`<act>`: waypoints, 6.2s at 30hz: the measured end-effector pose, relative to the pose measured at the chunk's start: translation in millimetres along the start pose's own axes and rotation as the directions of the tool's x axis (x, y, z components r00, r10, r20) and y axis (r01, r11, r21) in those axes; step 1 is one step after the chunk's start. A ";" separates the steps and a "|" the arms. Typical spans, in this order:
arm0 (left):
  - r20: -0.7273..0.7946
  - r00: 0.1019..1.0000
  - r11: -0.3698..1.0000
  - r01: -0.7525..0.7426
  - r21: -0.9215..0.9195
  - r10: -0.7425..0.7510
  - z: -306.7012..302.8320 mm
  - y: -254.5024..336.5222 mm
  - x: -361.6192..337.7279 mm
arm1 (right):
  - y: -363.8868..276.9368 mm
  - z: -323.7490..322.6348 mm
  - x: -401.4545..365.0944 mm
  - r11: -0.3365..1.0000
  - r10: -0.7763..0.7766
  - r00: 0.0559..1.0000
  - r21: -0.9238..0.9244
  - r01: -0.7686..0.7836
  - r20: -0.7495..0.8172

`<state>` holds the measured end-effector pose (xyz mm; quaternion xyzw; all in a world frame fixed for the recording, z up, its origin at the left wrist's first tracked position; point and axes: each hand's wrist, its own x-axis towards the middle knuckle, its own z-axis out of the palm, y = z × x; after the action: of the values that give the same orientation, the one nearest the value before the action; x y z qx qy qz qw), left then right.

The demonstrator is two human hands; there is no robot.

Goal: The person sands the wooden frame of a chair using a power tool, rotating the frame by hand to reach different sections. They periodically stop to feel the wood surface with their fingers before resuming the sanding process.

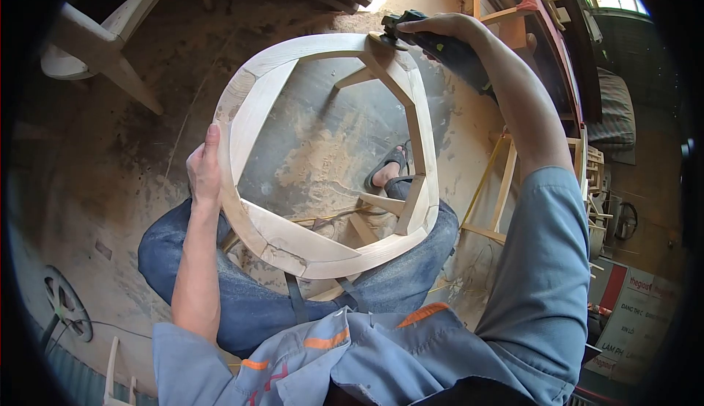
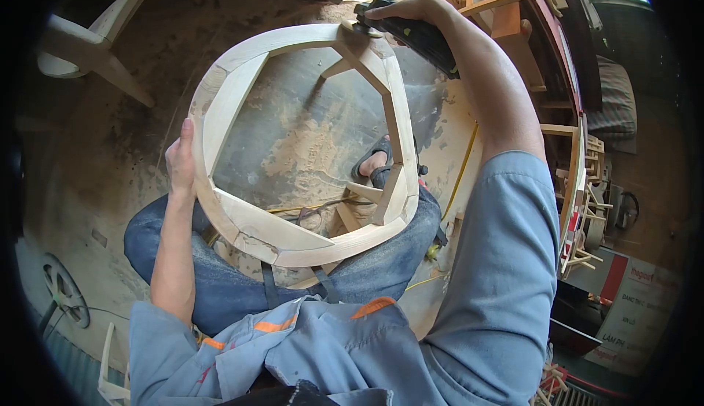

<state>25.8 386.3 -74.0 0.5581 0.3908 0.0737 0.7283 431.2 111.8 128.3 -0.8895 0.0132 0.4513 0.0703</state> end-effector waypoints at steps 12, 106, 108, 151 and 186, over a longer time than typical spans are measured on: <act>0.041 0.997 0.997 0.065 -0.028 -0.064 -1.8 1.8 -1.2 | 98.0 6.7 -4.3 0.920 0.131 0.991 0.371 -0.123 0.004; 0.303 0.473 0.104 -0.660 0.744 0.827 31.6 16.8 -43.4 | 269.2 242.6 -219.6 0.475 0.173 0.980 0.880 0.005 -0.099; 0.839 0.384 0.098 -0.921 0.377 0.385 33.3 36.4 -67.2 | 301.3 270.3 -236.9 0.280 0.163 0.976 0.955 0.097 -0.147; 0.730 0.683 0.406 -0.659 0.633 -0.031 145.6 -7.9 -201.9 | 411.2 458.3 -190.5 -0.910 -0.415 0.541 0.336 -0.244 -0.731; 0.203 0.960 0.748 -0.279 0.601 0.195 41.9 17.2 24.6 | -159.1 75.4 -57.0 0.904 -0.334 0.938 -0.248 0.348 0.097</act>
<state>75.6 374.4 -68.0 0.8161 0.2716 -0.0036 0.5101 350.9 277.3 148.2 -0.8675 -0.2038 0.4528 0.0306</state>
